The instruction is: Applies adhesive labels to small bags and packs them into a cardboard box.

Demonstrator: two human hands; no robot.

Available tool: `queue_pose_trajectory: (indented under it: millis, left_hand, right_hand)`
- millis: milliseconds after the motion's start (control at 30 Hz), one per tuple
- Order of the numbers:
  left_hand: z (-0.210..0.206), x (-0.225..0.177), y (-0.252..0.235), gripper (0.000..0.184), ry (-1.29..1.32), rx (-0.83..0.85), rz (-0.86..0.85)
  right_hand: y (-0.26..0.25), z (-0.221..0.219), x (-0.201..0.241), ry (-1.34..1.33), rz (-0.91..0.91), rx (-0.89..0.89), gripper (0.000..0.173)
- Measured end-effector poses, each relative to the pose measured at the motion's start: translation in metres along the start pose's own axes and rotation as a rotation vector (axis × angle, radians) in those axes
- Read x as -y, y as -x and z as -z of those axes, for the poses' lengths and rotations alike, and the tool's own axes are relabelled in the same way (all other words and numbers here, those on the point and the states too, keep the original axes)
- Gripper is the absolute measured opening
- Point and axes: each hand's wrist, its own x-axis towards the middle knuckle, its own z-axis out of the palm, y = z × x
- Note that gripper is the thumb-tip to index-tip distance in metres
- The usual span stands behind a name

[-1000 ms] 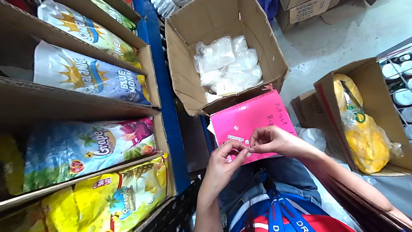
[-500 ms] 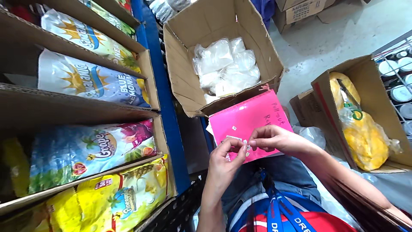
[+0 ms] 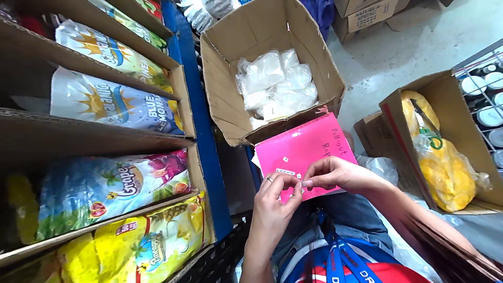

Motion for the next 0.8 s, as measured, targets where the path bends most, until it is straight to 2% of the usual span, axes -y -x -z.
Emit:
queue_pose_trajectory:
  millis: [200,333,800]
  left_hand:
    - [0.0011,-0.0026,-0.0009,0.01,-0.028,0.005,-0.024]
    - [0.004,-0.0028,-0.0017,0.011,-0.03,0.008,-0.034]
    - [0.0032,-0.0074,-0.0018,0.009,-0.108,0.024,-0.065]
  right_hand:
    - [0.0005,-0.0002,0.0013,-0.017,-0.012,0.007,0.011]
    - [0.0013,0.0021,-0.0004,-0.063,0.008,0.053,0.02]
    - [0.0048,-0.0038,0.0053,0.04,0.011,-0.025,0.01]
